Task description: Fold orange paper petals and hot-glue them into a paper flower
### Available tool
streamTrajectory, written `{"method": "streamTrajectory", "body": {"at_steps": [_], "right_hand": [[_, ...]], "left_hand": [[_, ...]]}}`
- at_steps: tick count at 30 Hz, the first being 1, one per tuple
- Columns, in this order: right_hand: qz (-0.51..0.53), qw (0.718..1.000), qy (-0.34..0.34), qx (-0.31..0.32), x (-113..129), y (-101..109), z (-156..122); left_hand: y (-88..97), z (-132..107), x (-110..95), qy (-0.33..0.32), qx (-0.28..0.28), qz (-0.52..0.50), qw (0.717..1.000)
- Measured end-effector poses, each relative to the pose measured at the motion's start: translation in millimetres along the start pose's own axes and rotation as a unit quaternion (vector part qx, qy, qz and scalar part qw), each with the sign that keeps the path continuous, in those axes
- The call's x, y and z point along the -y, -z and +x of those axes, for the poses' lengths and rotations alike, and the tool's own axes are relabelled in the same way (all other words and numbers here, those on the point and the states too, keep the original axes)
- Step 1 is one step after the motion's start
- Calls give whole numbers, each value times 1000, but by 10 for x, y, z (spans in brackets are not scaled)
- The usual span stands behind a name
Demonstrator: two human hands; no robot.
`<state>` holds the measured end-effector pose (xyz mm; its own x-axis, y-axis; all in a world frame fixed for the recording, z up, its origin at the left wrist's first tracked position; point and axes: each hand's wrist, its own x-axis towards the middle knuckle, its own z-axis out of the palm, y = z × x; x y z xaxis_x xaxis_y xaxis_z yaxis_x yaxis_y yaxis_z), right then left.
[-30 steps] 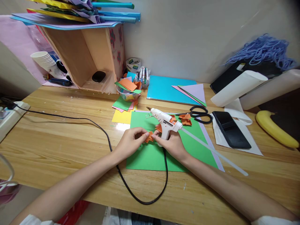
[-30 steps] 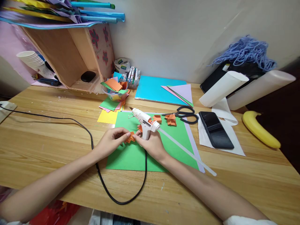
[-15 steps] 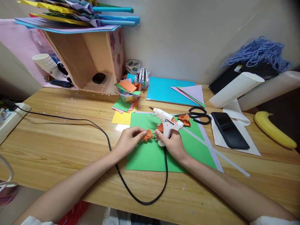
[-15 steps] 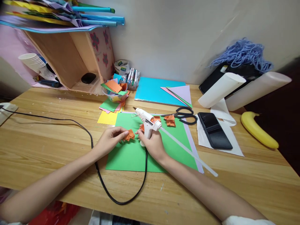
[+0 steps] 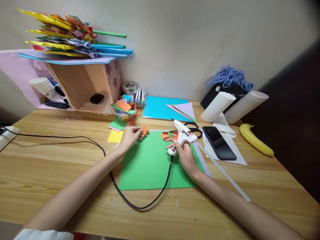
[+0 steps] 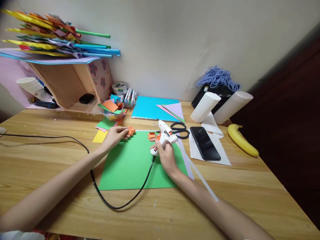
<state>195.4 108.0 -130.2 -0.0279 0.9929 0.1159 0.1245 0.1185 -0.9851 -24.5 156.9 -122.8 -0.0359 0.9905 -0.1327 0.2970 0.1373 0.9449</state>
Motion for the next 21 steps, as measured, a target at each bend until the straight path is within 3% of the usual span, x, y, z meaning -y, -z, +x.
{"method": "streamTrajectory", "body": {"at_steps": [2, 4, 5, 7, 9, 12, 15, 19, 21], "right_hand": [[-4, 1000, -2, 9, -37, 121, 5], [1, 1000, 8, -3, -72, 226, 34], [4, 1000, 17, -17, -88, 266, 52], [3, 999, 25, -31, -111, 316, 87], [-3, 1000, 18, -22, -125, 331, 105], [-15, 1000, 10, 0, -131, 317, 99], [-22, 1000, 22, 2, -135, 303, 74], [-3, 999, 22, 23, -129, 296, 38], [10, 999, 12, 51, -104, 277, 13]], "left_hand": [[-97, 11, -85, -76, -44, 113, 990], [-210, -27, -177, -169, -131, 230, 949], [-273, -52, -219, -194, -133, 264, 935], [-407, -81, -286, -227, -47, 295, 927], [-537, -62, -313, -226, 19, 308, 924], [-688, 36, -278, -209, 12, 312, 927], [-739, 128, -210, -199, 8, 254, 946], [-604, 93, -155, -180, 35, 180, 966], [-454, 0, -130, -128, 74, 77, 986]]}}
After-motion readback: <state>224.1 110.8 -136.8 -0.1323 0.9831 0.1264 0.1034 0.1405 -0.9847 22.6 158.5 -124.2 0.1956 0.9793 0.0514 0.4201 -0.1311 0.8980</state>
